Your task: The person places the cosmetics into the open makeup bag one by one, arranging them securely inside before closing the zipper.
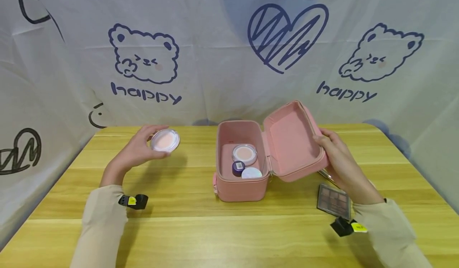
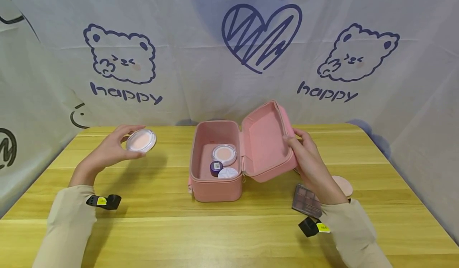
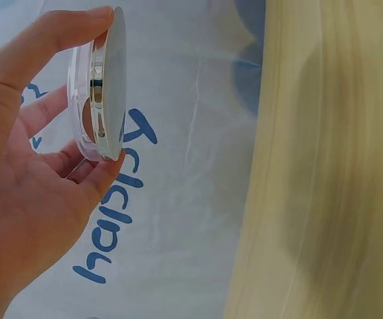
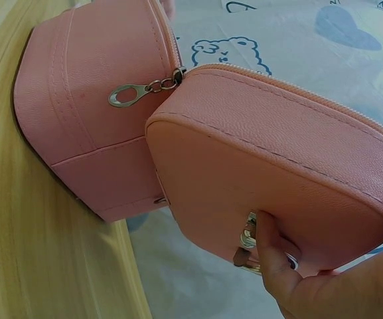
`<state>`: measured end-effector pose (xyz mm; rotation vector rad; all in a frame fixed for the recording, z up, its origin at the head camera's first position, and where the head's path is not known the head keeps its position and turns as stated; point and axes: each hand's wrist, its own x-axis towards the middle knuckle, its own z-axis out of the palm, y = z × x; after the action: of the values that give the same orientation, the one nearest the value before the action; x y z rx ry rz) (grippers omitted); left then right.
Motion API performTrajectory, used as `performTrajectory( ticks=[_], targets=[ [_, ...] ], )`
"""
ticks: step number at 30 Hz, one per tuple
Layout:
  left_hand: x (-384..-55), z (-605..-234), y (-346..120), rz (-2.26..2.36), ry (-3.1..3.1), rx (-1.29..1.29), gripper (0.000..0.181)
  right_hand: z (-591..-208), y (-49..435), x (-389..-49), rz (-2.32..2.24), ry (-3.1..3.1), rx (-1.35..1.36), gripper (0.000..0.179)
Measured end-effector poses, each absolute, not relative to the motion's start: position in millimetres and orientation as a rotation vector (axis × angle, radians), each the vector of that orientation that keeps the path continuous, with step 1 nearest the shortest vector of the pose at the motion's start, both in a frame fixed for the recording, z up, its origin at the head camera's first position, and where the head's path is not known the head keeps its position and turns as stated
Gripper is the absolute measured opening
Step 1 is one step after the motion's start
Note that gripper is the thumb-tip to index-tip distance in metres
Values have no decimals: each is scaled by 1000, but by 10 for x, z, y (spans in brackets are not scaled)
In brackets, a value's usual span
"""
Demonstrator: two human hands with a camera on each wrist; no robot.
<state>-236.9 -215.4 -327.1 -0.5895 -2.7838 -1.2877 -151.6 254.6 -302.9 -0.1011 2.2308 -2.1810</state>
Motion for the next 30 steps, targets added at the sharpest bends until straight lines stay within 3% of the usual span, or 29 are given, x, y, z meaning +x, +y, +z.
performTrajectory(
  ticks=[30],
  targets=[
    [-2353,-3177,-1938,-1336,-2769,-565,79,-3039,2540,-1532,-2207,2213,-73,65]
  ],
)
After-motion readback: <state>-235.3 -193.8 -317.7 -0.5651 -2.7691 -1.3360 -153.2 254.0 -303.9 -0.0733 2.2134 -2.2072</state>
